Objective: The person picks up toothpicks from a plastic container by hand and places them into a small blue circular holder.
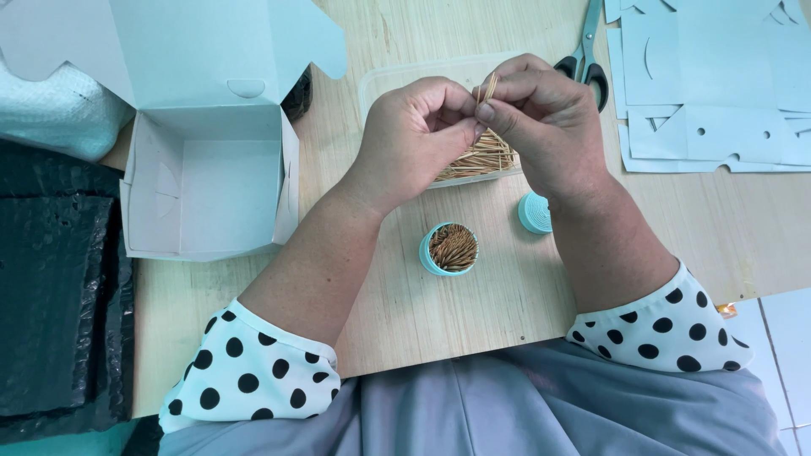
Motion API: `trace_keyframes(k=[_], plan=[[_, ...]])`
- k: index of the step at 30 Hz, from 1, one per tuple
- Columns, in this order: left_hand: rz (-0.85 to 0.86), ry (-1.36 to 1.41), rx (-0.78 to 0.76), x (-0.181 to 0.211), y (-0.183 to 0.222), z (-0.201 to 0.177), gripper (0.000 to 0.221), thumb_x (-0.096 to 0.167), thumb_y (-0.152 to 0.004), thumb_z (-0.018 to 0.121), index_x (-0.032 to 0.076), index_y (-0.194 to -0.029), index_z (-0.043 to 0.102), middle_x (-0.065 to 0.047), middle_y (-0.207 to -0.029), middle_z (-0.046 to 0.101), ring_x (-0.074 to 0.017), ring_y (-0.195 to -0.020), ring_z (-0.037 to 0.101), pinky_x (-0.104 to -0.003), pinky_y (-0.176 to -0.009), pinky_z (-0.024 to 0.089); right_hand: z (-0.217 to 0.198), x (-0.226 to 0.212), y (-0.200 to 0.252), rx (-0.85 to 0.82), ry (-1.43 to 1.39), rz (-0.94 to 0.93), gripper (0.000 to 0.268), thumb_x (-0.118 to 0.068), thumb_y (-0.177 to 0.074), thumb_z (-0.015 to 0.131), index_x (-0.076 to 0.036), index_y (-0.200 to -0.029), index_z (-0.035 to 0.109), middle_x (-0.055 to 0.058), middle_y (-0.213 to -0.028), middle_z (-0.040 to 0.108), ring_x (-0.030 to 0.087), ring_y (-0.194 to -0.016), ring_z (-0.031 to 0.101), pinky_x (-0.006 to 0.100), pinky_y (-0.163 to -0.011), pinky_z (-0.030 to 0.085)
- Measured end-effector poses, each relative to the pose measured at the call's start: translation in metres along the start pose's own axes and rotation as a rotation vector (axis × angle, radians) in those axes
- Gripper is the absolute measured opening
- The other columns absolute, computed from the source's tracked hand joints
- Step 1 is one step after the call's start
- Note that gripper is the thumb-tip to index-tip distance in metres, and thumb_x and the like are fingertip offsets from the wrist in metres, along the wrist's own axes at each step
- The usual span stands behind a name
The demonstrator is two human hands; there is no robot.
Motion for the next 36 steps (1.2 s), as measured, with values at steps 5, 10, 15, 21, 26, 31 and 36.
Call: trace_keyframes(k=[5, 10, 15, 21, 26, 31, 36], plan=[[-0.022, 0.065, -0.038, 0.001, 0.002, 0.001, 0.011, 0.0, -0.089, 0.075, 0.009, -0.09, 0.069, 0.001, -0.075, 0.066, -0.0064, -0.069, 0.064, -0.02, -0.062, 0.057, -0.004, -0.014, 0.001, -0.084, 0.198, -0.204, 0.036, -0.011, -0.099, 0.077, -0.007, -0.129, 0.057, 0.01, -0.117, 0.056, 0.018, -0.102, 0.058, 0.028, -0.091, 0.056], [-0.067, 0.164, -0.021, 0.008, 0.009, 0.001, 0.012, -0.001, -0.089, 0.075, 0.006, -0.096, 0.068, -0.003, -0.074, 0.068, -0.0102, -0.069, 0.068, -0.024, -0.063, 0.06, 0.002, -0.036, 0.01, -0.233, 0.596, -0.418, 0.105, -0.048, -0.083, 0.086, -0.011, -0.162, 0.029, 0.018, -0.137, 0.048, 0.026, -0.112, 0.053, 0.037, -0.098, 0.054], [-0.067, 0.21, 0.005, 0.01, 0.038, 0.014, 0.018, -0.004, -0.091, 0.071, 0.004, -0.106, 0.07, -0.005, -0.089, 0.074, -0.0132, -0.085, 0.072, -0.028, -0.081, 0.066, 0.012, -0.044, 0.029, -0.276, 0.636, -0.539, 0.104, -0.026, -0.088, 0.098, -0.011, -0.161, 0.026, 0.02, -0.141, 0.042, 0.032, -0.123, 0.053, 0.041, -0.102, 0.053], [-0.091, 0.134, -0.024, 0.029, 0.078, 0.017, 0.018, -0.001, -0.092, 0.07, 0.009, -0.079, 0.061, 0.006, -0.071, 0.053, -0.0032, -0.067, 0.049, -0.018, -0.057, 0.047, 0.023, -0.055, 0.056, -0.26, 0.63, -0.581, 0.082, -0.015, -0.089, 0.097, -0.006, -0.148, 0.041, 0.023, -0.14, 0.046, 0.035, -0.127, 0.055, 0.047, -0.111, 0.054], [-0.06, 0.114, -0.055, 0.032, 0.091, 0.015, 0.015, -0.001, -0.093, 0.068, 0.005, -0.08, 0.063, 0.001, -0.072, 0.055, -0.0087, -0.069, 0.053, -0.023, -0.061, 0.053, 0.032, -0.051, 0.063, -0.288, 0.589, -0.609, 0.071, -0.017, -0.089, 0.096, -0.005, -0.139, 0.046, 0.024, -0.139, 0.046, 0.032, -0.116, 0.056, 0.044, -0.101, 0.058], [-0.042, 0.156, -0.105, 0.024, 0.093, 0.013, 0.02, 0.0, -0.095, 0.063, 0.004, -0.075, 0.061, 0.0, -0.069, 0.054, -0.0096, -0.065, 0.051, -0.024, -0.057, 0.047, 0.03, -0.045, 0.068, -0.325, 0.59, -0.614, 0.103, -0.028, -0.087, 0.101, -0.01, -0.159, 0.029, 0.023, -0.145, 0.046, 0.034, -0.136, 0.054, 0.042, -0.109, 0.056], [-0.094, 0.133, -0.06, 0.016, 0.098, 0.012, 0.011, -0.002, -0.092, 0.071, 0.005, -0.083, 0.069, -0.004, -0.082, 0.07, -0.0099, -0.076, 0.065, -0.023, -0.063, 0.056, 0.027, -0.044, 0.068, -0.306, 0.657, -0.61, 0.099, -0.04, -0.086, 0.101, -0.007, -0.154, 0.037, 0.021, -0.139, 0.051, 0.032, -0.124, 0.058, 0.039, -0.103, 0.053]])
Point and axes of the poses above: each hand's wrist, its own y-axis away from the middle knuckle, its own z-axis out of the palm, x = y × z, the point moved 5 cm from there along -y, towards the middle knuckle
